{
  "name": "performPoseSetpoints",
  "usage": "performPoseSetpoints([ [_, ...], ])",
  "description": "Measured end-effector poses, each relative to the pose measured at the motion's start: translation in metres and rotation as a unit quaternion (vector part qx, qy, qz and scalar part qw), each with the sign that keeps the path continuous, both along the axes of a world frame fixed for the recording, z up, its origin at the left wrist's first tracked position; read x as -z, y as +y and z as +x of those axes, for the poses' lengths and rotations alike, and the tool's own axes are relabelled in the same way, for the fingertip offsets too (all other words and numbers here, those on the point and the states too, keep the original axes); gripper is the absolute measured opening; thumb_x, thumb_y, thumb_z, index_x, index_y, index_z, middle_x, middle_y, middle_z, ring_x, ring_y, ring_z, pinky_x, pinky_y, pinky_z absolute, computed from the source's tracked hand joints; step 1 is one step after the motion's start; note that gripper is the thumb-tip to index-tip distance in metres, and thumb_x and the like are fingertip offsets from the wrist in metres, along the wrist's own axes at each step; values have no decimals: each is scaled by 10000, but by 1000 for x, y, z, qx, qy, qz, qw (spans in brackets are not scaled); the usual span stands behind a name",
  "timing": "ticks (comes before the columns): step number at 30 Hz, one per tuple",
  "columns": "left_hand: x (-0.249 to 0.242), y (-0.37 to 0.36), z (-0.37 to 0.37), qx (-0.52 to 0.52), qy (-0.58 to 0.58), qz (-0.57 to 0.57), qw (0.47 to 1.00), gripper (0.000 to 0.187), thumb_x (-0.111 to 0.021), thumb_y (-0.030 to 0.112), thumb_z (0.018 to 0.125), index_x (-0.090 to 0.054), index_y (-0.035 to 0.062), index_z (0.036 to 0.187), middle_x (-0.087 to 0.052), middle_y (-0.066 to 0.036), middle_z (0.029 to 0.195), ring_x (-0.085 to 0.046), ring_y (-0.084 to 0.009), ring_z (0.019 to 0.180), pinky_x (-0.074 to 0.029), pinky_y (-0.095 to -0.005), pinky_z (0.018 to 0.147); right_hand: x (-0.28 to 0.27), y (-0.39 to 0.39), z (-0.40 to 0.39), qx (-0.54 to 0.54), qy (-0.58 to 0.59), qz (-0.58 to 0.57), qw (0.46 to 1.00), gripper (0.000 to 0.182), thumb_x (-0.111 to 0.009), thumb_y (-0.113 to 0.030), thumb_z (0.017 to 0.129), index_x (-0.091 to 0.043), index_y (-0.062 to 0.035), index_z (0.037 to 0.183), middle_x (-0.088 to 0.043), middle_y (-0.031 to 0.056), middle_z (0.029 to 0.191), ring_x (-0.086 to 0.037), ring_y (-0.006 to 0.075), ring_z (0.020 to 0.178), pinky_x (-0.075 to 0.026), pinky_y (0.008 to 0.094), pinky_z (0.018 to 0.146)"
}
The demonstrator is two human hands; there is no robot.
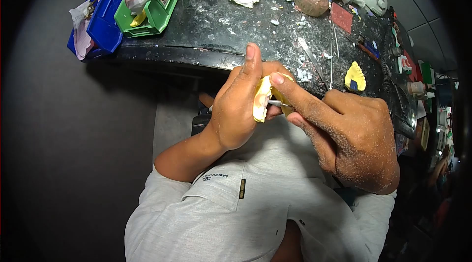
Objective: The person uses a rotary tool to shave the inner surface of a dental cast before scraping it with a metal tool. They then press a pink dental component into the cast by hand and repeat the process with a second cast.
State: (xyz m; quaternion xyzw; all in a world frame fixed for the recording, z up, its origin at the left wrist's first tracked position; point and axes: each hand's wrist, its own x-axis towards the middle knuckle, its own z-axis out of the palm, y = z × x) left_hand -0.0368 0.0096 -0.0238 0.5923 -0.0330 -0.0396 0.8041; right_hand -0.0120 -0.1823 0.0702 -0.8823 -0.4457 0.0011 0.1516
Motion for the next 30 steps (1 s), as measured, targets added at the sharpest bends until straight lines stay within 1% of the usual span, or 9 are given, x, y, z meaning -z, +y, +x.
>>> performPoseSetpoints([
  [2,3,1,2,17,-13,-12,1000,901,-55,630,1110,-700,19,962,-652,-58,802,-564,-77,672,-476,-203,582,0,0,0,0,3,6,1000,514,-782,-204,916,-689,-225,1421,-439,26,597,-447,176,487,-393,359,477],
  [6,0,-1,0,4,-1,-2,1000,901,-67,642,1107,-703,19,966,-655,-57,806,-573,-78,680,-480,-199,585,-3,1,0,2,11,1,1000,499,-779,-202,916,-698,-219,1408,-440,33,596,-457,192,488,-401,367,488],
  [15,1,0,2,-1,-6,-2,1000,895,-70,635,1110,-702,20,957,-650,-51,803,-576,-74,684,-481,-195,584,-1,2,-1,9,14,2,1000,498,-778,-204,918,-696,-219,1409,-440,34,596,-453,191,488,-398,372,491],
  [18,3,1,1,16,2,-26,1000,893,-60,624,1114,-698,22,946,-647,-51,800,-577,-74,686,-481,-194,583,-1,2,1,5,18,10,1000,502,-780,-209,917,-695,-220,1412,-439,31,592,-451,191,486,-389,370,484],
  [20,1,-1,1,-2,-4,-14,1000,892,-51,614,1116,-694,23,939,-646,-50,797,-569,-72,678,-468,-196,572,-2,2,1,2,20,6,1000,503,-780,-210,918,-694,-219,1413,-439,30,590,-450,190,484,-385,367,481],
  [24,-2,0,0,-1,2,-7,1000,892,-56,623,1113,-694,24,941,-645,-49,792,-563,-70,670,-464,-195,569,-1,1,1,-5,17,12,1000,495,-777,-211,922,-697,-215,1410,-433,29,582,-435,181,476,-376,357,471],
  [26,-2,2,-1,11,-22,13,1000,857,-30,483,1151,-660,-65,956,-664,-147,877,-632,-164,760,-538,-282,694,-1,0,3,-2,20,12,1000,492,-775,-212,924,-697,-218,1410,-431,29,580,-427,176,475,-373,356,469],
  [30,-4,3,1,26,-20,-9,999,854,-26,477,1151,-659,-63,958,-661,-144,877,-630,-158,759,-537,-269,690,1,1,3,7,13,28,1000,491,-772,-210,928,-696,-230,1413,-425,30,573,-410,166,472,-368,354,463],
])
